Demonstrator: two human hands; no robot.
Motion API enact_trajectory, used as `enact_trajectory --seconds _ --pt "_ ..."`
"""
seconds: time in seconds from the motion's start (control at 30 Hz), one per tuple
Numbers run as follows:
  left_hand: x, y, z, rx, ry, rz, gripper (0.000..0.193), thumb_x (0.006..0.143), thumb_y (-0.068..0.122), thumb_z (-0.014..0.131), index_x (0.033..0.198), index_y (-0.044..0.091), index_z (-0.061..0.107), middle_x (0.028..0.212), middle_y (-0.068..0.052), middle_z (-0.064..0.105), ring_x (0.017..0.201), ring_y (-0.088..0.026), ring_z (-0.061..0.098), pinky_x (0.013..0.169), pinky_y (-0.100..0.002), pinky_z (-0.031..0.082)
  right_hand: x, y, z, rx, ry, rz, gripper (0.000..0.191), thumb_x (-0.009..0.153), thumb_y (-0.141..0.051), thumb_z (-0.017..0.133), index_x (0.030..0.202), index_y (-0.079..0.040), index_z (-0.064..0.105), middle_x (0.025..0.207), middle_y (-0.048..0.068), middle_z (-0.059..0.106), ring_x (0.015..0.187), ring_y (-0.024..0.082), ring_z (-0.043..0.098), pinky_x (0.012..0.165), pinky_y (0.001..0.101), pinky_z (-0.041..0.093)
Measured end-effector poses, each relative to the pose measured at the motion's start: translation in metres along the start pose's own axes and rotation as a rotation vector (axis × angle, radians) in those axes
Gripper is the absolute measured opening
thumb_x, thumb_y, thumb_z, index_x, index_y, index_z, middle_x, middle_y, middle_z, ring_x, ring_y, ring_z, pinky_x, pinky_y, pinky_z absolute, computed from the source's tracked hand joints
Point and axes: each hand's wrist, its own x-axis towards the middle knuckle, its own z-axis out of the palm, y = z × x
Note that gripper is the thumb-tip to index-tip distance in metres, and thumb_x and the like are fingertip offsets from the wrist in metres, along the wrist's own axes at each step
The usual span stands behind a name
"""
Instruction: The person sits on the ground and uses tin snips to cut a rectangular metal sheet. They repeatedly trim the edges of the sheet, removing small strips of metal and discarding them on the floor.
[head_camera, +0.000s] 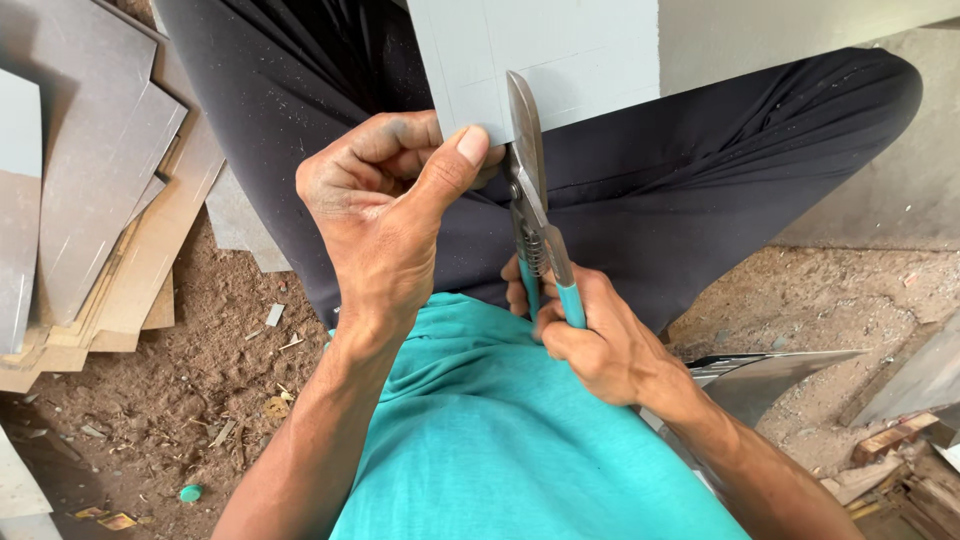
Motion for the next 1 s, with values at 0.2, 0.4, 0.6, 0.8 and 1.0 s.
enact_trajectory --seconds 0.2,0.4,0.6,0.8,1.0 --pt "0.015 0.029 0.020 0.041 -0.021 0.033 0.011 0.096 0.005 0.076 0.100 -0.004 0.072 0.087 -0.009 0.074 0.077 -0.011 0.071 0.075 -0.026 0.062 0.007 0.011 -0.004 -0.167 0.122 -0.039 0.019 0.071 -0.012 0.053 0.081 -0.001 0.064 0.058 0.005 0.058 0.050 0.014 0.052 0.049 0.0315 0.045" --pt "0.046 0.000 0.026 0.437 0.129 0.362 0.036 0.117 0.015 0.063 0.086 -0.004 0.057 0.073 0.001 0.044 0.063 -0.007 0.035 0.056 -0.024 0.029 0.004 0.040 -0.023 -0.148 0.098 -0.075 0.026 0.071 -0.011 0.054 0.091 0.001 0.066 0.069 0.007 0.064 0.061 0.016 0.057 0.055 0.0323 0.048" --pt "0.023 -0.076 0.111 0.144 0.081 0.284 0.037 0.112 0.024 0.063 0.083 0.002 0.069 0.068 0.006 0.051 0.061 -0.004 0.044 0.056 -0.022 0.037 -0.054 0.081 -0.058 0.293 0.133 0.010 0.069 0.064 -0.017 0.051 0.131 0.000 0.054 0.111 0.014 0.065 0.097 0.021 0.067 0.078 0.0375 0.058" --pt "0.000 -0.102 0.148 0.230 -0.323 -0.090 0.016 0.098 0.017 0.077 0.104 0.003 0.075 0.094 0.000 0.073 0.084 -0.007 0.068 0.076 -0.020 0.058 -0.070 0.125 -0.039 0.522 0.442 0.000 0.069 0.068 -0.015 0.047 0.135 0.001 0.049 0.114 0.014 0.060 0.100 0.024 0.060 0.081 0.0382 0.057" --pt "-0.014 -0.108 0.168 0.332 -0.280 -0.156 0.021 0.096 0.019 0.079 0.106 0.001 0.078 0.090 -0.001 0.073 0.081 -0.009 0.066 0.070 -0.022 0.053 -0.055 0.121 -0.034 0.546 0.475 -0.123 0.068 0.066 -0.010 0.049 0.133 0.002 0.049 0.109 0.015 0.059 0.101 0.023 0.059 0.082 0.0372 0.057"
